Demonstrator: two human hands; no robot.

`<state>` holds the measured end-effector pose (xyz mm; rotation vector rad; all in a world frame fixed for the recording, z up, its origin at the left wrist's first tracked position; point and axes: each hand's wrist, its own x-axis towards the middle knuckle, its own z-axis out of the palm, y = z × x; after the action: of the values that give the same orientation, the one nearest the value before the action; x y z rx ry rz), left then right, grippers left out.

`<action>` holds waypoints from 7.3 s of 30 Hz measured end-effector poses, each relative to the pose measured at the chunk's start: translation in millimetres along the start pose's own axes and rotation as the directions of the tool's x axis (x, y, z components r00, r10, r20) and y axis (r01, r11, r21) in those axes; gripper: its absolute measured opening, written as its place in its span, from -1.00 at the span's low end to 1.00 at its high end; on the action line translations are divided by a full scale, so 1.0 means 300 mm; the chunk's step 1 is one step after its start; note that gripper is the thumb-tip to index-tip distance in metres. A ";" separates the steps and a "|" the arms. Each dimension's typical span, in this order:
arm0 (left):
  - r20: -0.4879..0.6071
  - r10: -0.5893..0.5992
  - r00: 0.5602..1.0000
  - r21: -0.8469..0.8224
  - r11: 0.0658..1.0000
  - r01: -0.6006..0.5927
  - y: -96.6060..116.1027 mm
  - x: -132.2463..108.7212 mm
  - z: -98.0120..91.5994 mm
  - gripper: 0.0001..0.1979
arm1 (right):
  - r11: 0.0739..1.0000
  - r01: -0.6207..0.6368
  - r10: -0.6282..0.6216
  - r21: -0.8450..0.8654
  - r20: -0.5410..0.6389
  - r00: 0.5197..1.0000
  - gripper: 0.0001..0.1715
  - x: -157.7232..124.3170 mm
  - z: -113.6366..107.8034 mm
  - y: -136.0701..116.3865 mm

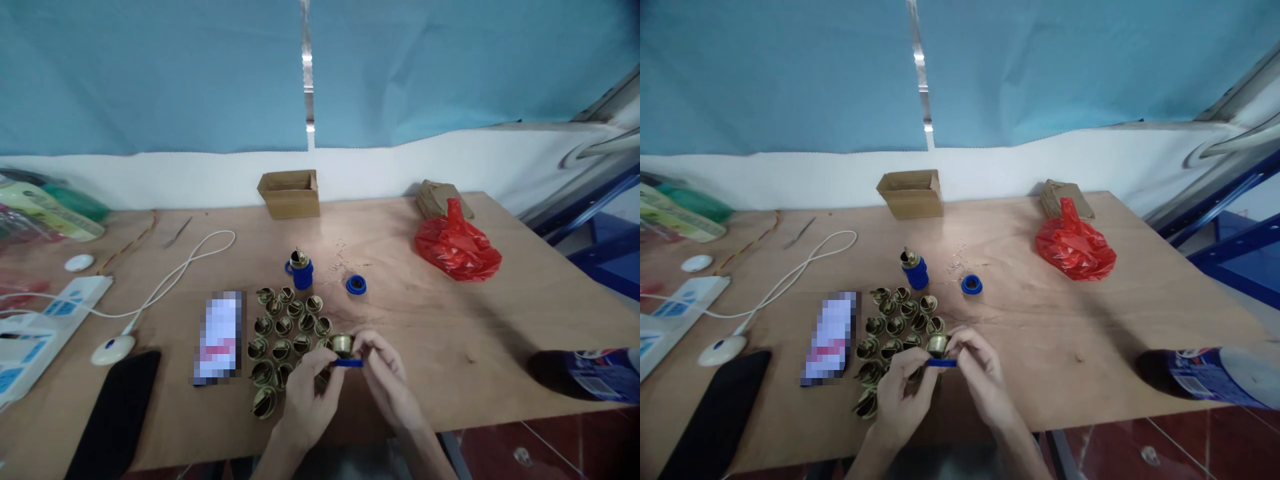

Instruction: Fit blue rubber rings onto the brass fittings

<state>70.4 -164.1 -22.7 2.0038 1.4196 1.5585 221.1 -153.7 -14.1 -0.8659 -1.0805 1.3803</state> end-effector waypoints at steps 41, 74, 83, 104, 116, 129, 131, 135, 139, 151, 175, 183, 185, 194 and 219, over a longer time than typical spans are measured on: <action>0.661 -0.294 0.690 0.504 0.855 -0.119 -0.143 0.462 0.282 -0.71 | 0.984 -0.100 0.042 -0.146 -0.357 0.933 -0.67 0.004 -0.189 0.046; 0.311 -0.573 0.758 -0.500 0.580 0.643 0.010 0.096 0.043 -0.75 | 0.658 0.309 -0.359 -0.687 0.074 0.930 -0.77 0.024 -0.029 -0.039; 0.285 -0.550 0.785 -0.393 0.680 0.620 0.006 0.093 0.038 -0.77 | 0.696 0.203 -0.082 -0.689 0.204 0.975 -0.92 0.019 -0.048 -0.032; 0.294 -0.542 0.787 -0.241 0.755 0.610 -0.023 0.036 0.019 -0.76 | 0.543 0.376 -0.173 -0.751 0.338 0.925 -0.80 0.013 -0.040 -0.009; 0.328 -0.539 0.776 -0.242 0.746 0.621 -0.024 -0.022 -0.016 -0.75 | 0.174 0.482 0.004 -0.858 0.491 0.871 -0.69 0.252 -0.180 -0.234; 0.494 -0.047 0.868 0.129 0.992 -0.019 -0.005 -0.041 0.097 -0.80 | 0.407 0.399 0.098 -0.822 0.474 0.875 -0.68 0.762 -0.266 0.002; 0.537 -0.044 0.842 0.194 0.978 -0.072 -0.020 -0.054 0.114 -0.76 | 0.422 0.398 0.080 -0.815 0.471 0.879 -0.61 0.758 -0.272 0.025; 0.582 -0.057 0.811 0.290 0.947 -0.141 -0.035 -0.072 0.133 -0.79 | 0.425 0.390 0.049 -0.817 0.451 0.891 -0.68 0.708 -0.284 0.019; 0.558 -0.066 0.827 0.364 0.915 -0.172 -0.047 -0.080 0.130 -0.74 | 0.427 0.369 0.026 -0.825 0.420 0.907 -0.72 0.610 -0.288 -0.020; 0.505 -0.027 0.863 0.374 0.908 -0.190 -0.084 -0.099 0.119 -0.58 | 0.376 0.502 -0.147 -0.779 0.484 0.862 -0.35 0.403 -0.288 0.080; 0.539 -0.056 0.840 0.410 0.889 -0.204 -0.051 -0.075 0.118 -0.71 | 0.333 0.471 -0.208 -0.817 0.423 0.882 -0.55 0.405 -0.284 0.153; 0.541 -0.057 0.839 0.394 0.899 -0.193 -0.051 -0.073 0.118 -0.69 | 0.301 0.476 -0.211 -0.827 0.428 0.879 -0.57 0.404 -0.285 0.150; 0.544 -0.061 0.837 0.388 0.903 -0.186 -0.051 -0.074 0.116 -0.69 | 0.287 0.478 -0.213 -0.830 0.431 0.877 -0.57 0.404 -0.287 0.152; 0.537 -0.059 0.841 0.376 0.910 -0.176 -0.050 -0.073 0.108 -0.71 | 0.270 0.492 -0.255 -0.828 0.431 0.865 -0.46 0.425 -0.289 0.159; 0.547 -0.067 0.834 0.385 0.905 -0.180 -0.049 -0.074 0.107 -0.68 | 0.303 0.424 -0.249 -0.853 0.359 0.900 -0.51 0.427 -0.291 0.163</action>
<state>90.2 -162.6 -59.4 2.4787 1.5321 0.5962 274.4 -13.4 -76.9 -1.2042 -2.1227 0.3377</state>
